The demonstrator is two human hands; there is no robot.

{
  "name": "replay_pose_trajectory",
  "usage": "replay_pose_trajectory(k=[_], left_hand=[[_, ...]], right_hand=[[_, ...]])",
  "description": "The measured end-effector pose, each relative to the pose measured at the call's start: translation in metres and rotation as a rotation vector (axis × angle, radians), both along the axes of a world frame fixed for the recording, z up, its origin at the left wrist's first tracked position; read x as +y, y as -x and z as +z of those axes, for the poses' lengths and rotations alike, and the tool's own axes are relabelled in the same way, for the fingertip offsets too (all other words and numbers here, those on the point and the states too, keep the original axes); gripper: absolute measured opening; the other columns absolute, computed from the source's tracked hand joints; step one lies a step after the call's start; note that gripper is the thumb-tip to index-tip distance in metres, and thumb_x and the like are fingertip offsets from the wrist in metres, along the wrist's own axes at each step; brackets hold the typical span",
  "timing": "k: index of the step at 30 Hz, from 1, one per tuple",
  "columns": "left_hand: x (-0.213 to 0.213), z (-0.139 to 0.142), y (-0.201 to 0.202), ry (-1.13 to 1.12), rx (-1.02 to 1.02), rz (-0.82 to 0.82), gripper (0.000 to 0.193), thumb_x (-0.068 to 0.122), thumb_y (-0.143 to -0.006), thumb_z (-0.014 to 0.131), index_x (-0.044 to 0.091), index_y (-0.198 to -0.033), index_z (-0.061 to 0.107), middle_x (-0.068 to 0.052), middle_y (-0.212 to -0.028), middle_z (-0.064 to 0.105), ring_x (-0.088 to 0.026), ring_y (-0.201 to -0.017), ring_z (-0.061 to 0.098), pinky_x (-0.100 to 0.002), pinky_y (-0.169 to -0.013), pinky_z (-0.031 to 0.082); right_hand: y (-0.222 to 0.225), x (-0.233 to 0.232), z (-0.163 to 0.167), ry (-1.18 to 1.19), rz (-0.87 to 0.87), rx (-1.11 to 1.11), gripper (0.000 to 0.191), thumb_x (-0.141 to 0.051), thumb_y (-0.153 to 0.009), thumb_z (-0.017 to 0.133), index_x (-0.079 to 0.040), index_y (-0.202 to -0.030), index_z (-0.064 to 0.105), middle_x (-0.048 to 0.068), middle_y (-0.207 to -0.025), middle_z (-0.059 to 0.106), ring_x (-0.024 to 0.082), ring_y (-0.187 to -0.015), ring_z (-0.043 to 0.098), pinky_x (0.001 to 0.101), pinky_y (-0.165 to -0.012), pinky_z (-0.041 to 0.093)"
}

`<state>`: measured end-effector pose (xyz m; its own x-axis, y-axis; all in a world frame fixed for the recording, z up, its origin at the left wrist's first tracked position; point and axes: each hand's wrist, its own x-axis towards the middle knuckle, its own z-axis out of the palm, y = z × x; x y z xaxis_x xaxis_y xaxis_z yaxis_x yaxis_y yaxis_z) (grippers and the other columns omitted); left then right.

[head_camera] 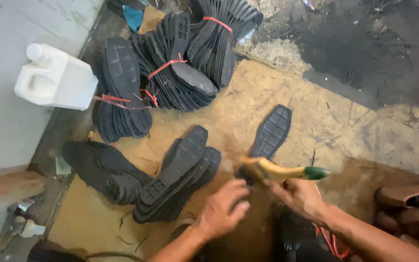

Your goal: The person uses a brush to clean the soles of black shoe soles one at a time. They pick up each sole, brush it, and place it back on the floor. The person repeats this process for multiple soles throughout the clip.

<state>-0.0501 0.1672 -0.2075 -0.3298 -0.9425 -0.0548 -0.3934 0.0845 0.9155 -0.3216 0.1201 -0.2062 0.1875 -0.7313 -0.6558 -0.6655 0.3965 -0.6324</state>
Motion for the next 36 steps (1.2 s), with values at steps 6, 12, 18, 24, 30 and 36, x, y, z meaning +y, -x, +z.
replay_pose_trajectory(k=[6, 12, 18, 24, 30, 36], left_hand=[[-0.001, 0.013, 0.007, 0.017, -0.393, -0.321, 0.033, 0.018, -0.084, 0.076, 0.005, -0.112, 0.065, -0.015, -0.153, 0.049, -0.036, -0.081, 0.069, -0.05, -0.071, 0.055], [-0.005, 0.015, 0.008, -0.012, -0.412, -0.318, 0.028, 0.018, -0.083, 0.076, 0.006, -0.106, 0.066, -0.011, -0.156, 0.047, -0.036, -0.076, 0.068, -0.051, -0.068, 0.055], [-0.005, 0.014, 0.008, 0.039, -0.384, -0.3, 0.03, 0.017, -0.081, 0.077, 0.006, -0.107, 0.067, -0.012, -0.155, 0.047, -0.036, -0.078, 0.068, -0.051, -0.068, 0.055], [-0.005, 0.014, 0.003, -0.012, -0.382, -0.322, 0.021, 0.016, -0.082, 0.076, 0.005, -0.096, 0.066, -0.008, -0.16, 0.045, -0.035, -0.077, 0.069, -0.05, -0.067, 0.055], [-0.006, 0.007, 0.004, -0.02, -0.481, -0.31, 0.018, 0.023, -0.084, 0.077, 0.01, -0.089, 0.066, -0.005, -0.13, 0.051, -0.035, -0.08, 0.068, -0.052, -0.069, 0.054], [-0.006, 0.017, 0.001, -0.109, -0.431, -0.392, 0.017, 0.017, -0.084, 0.074, 0.004, -0.088, 0.063, -0.006, -0.161, 0.043, -0.037, -0.079, 0.067, -0.052, -0.07, 0.054]], right_hand=[[0.016, -0.111, 0.004, 0.062, 0.468, 0.048, 0.034, -0.023, -0.084, 0.067, -0.015, -0.117, 0.071, 0.008, -0.089, 0.078, 0.022, -0.07, 0.076, 0.0354, -0.065, 0.062], [0.044, -0.156, -0.002, 0.446, 0.095, 0.62, 0.038, -0.044, -0.097, 0.07, -0.007, -0.1, 0.078, 0.017, -0.093, 0.077, 0.025, -0.084, 0.072, 0.0382, -0.077, 0.058], [0.015, -0.133, -0.014, 0.359, 0.815, 0.249, 0.05, -0.019, -0.057, 0.085, -0.013, -0.107, 0.08, 0.014, -0.097, 0.076, 0.032, -0.087, 0.068, 0.0455, -0.074, 0.055], [0.078, -0.195, -0.011, 0.71, -0.032, 0.487, 0.029, -0.031, -0.102, 0.065, -0.007, -0.087, 0.072, 0.015, -0.08, 0.073, 0.029, -0.07, 0.071, 0.0405, -0.064, 0.055], [0.007, -0.044, -0.025, 0.686, 0.624, -0.154, 0.039, -0.023, -0.072, 0.069, -0.007, -0.108, 0.07, 0.017, -0.095, 0.07, 0.038, -0.087, 0.069, 0.0449, -0.075, 0.057], [0.043, -0.136, -0.02, 0.335, 0.518, 0.378, 0.019, -0.029, -0.089, 0.072, -0.013, -0.096, 0.077, 0.009, -0.082, 0.078, 0.02, -0.069, 0.072, 0.0337, -0.067, 0.059]])
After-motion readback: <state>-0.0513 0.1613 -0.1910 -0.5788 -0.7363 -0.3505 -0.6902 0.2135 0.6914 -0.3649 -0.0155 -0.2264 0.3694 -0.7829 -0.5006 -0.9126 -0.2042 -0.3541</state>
